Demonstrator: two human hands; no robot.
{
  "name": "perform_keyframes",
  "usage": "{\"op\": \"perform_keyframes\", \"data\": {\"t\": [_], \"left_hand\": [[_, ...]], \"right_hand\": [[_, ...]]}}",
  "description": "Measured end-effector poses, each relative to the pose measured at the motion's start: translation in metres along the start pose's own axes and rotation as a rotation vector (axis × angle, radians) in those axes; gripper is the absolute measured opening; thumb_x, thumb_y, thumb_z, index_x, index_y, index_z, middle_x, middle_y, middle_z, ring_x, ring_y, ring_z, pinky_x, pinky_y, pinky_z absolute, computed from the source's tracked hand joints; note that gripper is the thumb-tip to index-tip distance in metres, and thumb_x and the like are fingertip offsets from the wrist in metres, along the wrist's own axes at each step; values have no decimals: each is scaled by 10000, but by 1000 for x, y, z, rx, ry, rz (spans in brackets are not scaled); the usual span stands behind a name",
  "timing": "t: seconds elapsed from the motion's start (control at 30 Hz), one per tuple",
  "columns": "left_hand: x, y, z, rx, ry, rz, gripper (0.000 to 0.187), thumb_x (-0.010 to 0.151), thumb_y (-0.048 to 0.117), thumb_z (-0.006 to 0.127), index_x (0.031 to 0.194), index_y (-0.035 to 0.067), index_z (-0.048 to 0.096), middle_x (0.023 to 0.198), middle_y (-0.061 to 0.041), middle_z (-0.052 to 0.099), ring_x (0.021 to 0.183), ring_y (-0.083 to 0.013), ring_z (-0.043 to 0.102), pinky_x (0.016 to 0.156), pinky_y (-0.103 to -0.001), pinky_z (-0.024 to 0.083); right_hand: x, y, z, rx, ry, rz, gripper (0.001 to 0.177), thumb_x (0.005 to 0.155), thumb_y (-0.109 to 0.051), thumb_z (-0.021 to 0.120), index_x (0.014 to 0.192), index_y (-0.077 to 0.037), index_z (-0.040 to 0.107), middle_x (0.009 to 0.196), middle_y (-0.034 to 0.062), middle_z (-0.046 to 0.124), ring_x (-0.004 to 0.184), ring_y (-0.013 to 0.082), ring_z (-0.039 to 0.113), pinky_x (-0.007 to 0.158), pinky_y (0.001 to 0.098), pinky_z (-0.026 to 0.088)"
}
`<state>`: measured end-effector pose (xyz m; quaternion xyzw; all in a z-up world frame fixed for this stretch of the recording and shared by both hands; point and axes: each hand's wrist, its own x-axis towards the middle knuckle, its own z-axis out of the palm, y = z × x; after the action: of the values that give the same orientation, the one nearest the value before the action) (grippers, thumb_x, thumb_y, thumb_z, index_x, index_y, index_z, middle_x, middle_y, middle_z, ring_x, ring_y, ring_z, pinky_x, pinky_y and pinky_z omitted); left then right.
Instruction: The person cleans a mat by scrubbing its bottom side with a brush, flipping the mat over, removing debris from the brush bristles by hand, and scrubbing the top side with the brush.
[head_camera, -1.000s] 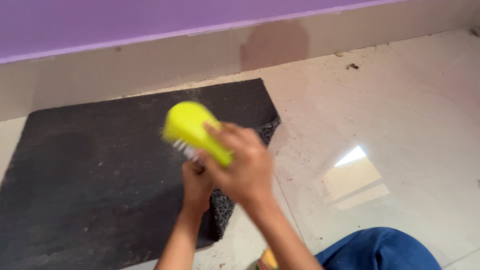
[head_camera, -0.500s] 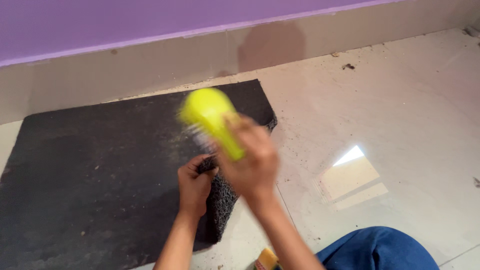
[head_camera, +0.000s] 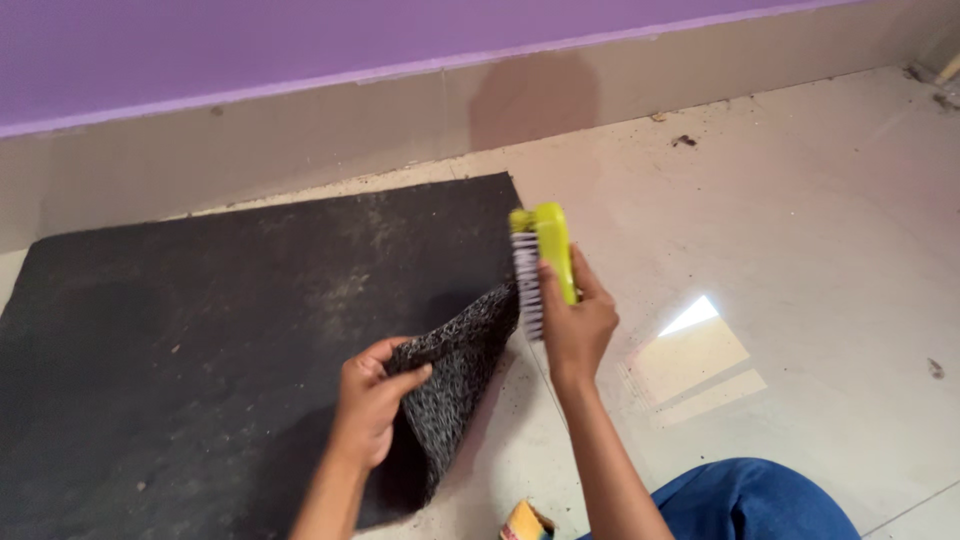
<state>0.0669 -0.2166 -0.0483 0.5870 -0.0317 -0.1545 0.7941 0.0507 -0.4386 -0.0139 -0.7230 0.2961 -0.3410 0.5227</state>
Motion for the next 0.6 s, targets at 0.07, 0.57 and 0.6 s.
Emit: {"op": "perform_keyframes", "data": {"t": [0.07,0.57,0.6], "left_hand": [[-4,18,1,9,-111,-109,317,802,-91,762,1116,-78,717,937,-148,780,837,-215,731,824,-375,604],[78,7,54,139,-368,-376,467,937,268,704,1287,-41,681,1146,-139,722,971,-194,670,832,-327,529],[74,1,51,191,-331,-335,509,844,111,690,1331,-35,660,1182,-143,732,989,-187,688,845,-310,539]], "right_hand": [[-4,-10,3,27,-71,142,552,920,-341,718,1429,-154,619,1215,95,752,717,318,712,609,405,584],[-20,-14,16,-11,-62,-173,496,924,-287,717,1376,-100,638,1135,121,748,978,221,756,840,336,595],[-19,-14,16,23,-87,-221,473,923,-282,739,1355,-109,652,1173,128,742,1019,225,750,853,343,596]]}}
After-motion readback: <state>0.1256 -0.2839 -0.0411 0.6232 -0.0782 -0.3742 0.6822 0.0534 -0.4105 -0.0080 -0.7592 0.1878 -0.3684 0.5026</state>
